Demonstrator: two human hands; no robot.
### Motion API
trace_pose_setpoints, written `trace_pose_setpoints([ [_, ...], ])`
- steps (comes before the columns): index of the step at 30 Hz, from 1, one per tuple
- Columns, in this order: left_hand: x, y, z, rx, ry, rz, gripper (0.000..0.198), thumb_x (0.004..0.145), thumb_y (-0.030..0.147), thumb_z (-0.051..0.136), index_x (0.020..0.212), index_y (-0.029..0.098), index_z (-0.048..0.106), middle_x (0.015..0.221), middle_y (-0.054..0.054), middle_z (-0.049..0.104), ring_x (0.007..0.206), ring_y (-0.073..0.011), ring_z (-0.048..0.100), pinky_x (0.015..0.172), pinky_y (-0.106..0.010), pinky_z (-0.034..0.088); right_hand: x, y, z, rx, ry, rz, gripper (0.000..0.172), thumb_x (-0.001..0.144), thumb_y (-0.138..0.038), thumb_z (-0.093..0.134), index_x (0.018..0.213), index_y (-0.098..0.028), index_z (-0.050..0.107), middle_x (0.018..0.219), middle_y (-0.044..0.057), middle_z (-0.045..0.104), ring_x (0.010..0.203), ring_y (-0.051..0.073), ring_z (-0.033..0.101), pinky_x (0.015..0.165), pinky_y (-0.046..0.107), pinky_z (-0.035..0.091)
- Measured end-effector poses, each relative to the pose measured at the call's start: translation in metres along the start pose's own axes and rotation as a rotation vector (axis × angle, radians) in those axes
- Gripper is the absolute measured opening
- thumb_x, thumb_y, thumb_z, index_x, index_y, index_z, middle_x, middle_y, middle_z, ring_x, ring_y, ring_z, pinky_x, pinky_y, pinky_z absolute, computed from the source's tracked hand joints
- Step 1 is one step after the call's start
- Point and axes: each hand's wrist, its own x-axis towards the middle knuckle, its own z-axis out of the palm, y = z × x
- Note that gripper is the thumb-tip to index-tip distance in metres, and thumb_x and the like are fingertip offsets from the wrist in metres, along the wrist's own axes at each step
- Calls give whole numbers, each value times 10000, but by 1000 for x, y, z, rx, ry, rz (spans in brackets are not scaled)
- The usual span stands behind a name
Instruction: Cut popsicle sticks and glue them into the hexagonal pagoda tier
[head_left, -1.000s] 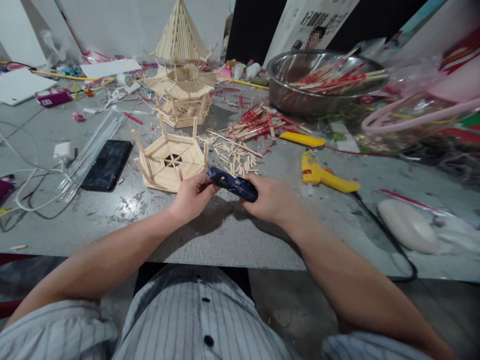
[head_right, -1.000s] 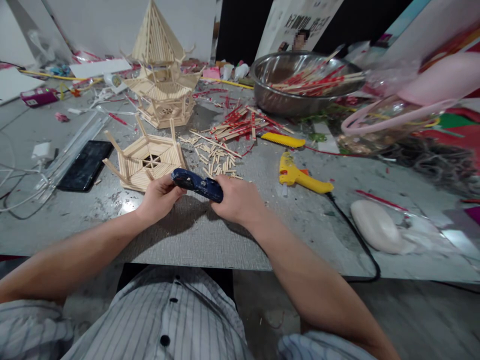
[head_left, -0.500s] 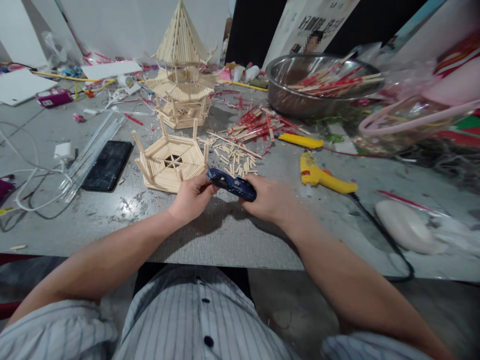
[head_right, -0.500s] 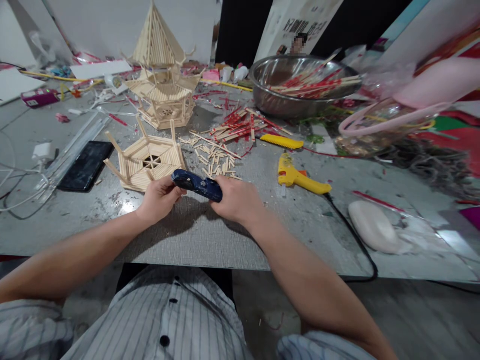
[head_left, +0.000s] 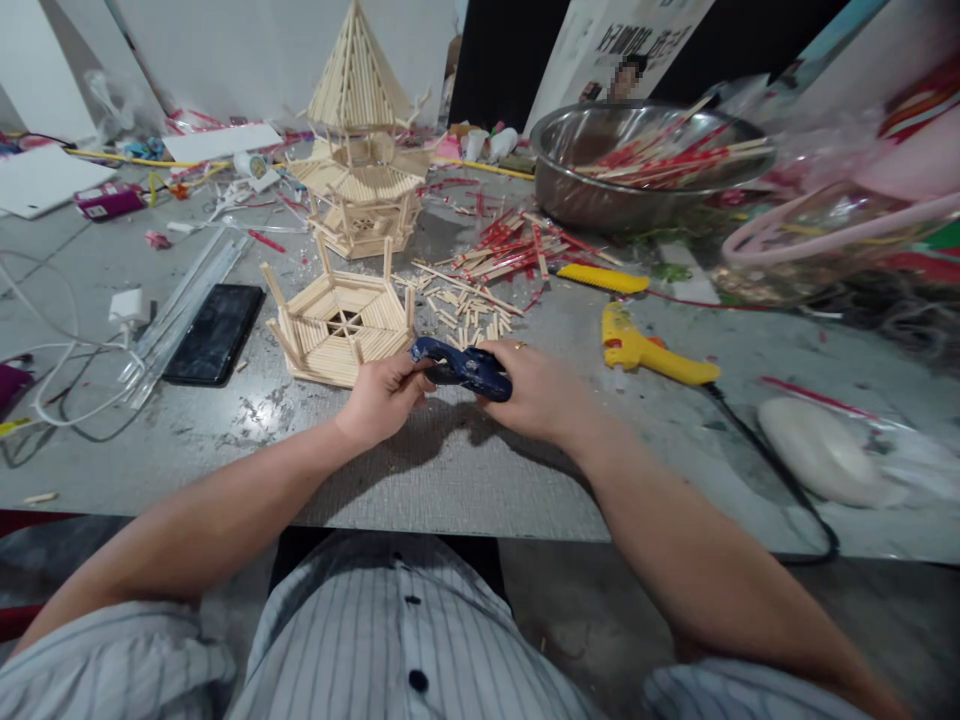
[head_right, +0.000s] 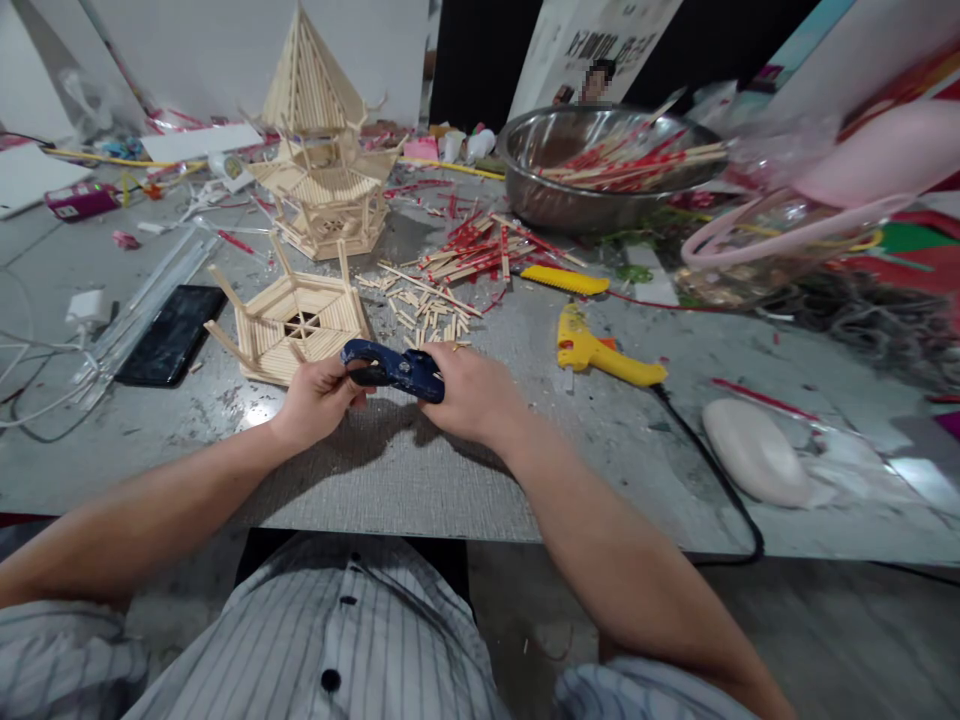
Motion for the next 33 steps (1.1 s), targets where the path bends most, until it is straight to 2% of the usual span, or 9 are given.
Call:
trace_pose_setpoints([
  [8,2,5,-2,-220,-95,-154,181,783,187,555,613,127,563,478,20,565,413,-55,534,442,-156,435,-1,-1,-4,0,-30,-15,486,671,-221,538,1151,-151,516,1059,129,631,959,290,587,793,385,445],
  [12,3,5,-2,-368,-133,-225,232,765,288,633,613,127,568,497,13,580,410,-66,543,440,-182,470,-1,2,-4,22,-25,-46,491,655,-216,540,1141,-155,512,1051,125,632,967,294,580,801,388,442],
  [17,4,7,-2,-449,-176,-297,336,768,406,637,598,124,570,452,7,558,380,-81,535,400,-195,465,0,5,-3,54,-39,-111,531,644,-211,529,1167,-127,493,1114,150,607,1001,304,570,839,405,435],
  [33,4,4,-5,-233,-198,-155,381,786,466,593,598,140,535,446,18,536,391,-62,509,414,-171,406,-2,2,-5,-1,-68,-46,493,664,-227,519,1148,-132,529,1087,152,630,969,299,597,801,397,450],
])
